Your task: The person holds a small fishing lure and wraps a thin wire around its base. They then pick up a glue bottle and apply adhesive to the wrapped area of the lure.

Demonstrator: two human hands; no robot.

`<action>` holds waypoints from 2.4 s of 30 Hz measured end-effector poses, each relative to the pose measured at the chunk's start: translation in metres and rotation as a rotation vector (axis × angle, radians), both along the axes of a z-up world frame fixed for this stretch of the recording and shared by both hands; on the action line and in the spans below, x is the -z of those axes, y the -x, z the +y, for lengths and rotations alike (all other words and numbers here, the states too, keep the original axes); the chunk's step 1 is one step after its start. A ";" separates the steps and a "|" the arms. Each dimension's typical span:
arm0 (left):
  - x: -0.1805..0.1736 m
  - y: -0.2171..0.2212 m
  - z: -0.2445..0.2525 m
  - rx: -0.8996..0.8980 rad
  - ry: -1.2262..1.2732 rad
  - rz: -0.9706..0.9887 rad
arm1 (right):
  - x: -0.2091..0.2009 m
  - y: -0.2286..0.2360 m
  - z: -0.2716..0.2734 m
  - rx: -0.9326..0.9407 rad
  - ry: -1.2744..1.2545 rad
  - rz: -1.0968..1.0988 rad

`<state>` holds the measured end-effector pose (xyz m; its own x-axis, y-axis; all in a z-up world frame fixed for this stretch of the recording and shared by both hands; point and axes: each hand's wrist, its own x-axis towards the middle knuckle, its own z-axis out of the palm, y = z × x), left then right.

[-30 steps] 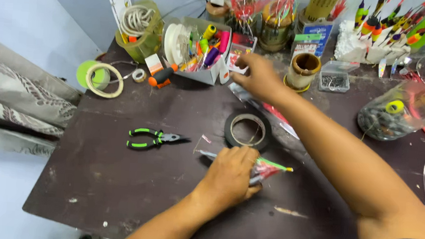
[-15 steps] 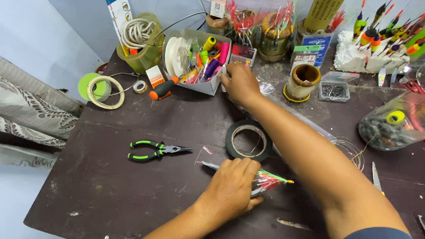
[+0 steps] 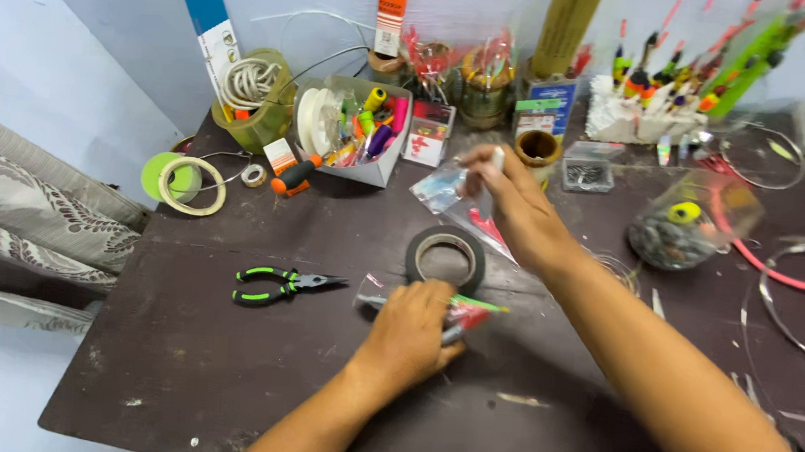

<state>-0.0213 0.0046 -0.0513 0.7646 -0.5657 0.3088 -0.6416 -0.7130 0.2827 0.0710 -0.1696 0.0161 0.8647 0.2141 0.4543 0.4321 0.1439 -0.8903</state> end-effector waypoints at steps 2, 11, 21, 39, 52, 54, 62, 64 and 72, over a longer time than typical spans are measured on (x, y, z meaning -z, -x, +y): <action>-0.005 -0.003 -0.001 -0.018 0.005 -0.018 | 0.026 0.021 -0.025 -0.030 -0.121 0.128; -0.014 0.004 -0.007 -0.064 0.050 -0.131 | 0.081 0.147 -0.076 0.085 -0.205 0.310; -0.006 0.007 -0.014 -0.061 0.057 -0.251 | 0.095 0.172 -0.075 0.023 -0.267 0.271; -0.021 0.012 -0.011 -0.013 0.095 -0.254 | 0.079 0.178 -0.086 0.285 0.328 0.212; -0.019 0.010 -0.004 -0.022 0.091 -0.246 | 0.072 0.178 -0.090 0.331 0.587 0.299; -0.017 0.011 -0.004 -0.035 0.091 -0.251 | 0.067 0.180 -0.089 0.288 0.653 0.268; -0.020 0.012 -0.005 -0.026 0.098 -0.246 | 0.067 0.175 -0.082 0.332 0.659 0.239; -0.022 0.013 -0.006 -0.025 0.101 -0.239 | 0.065 0.174 -0.080 0.333 0.660 0.232; -0.020 0.011 -0.006 -0.042 0.105 -0.227 | 0.069 0.179 -0.083 0.364 0.623 0.264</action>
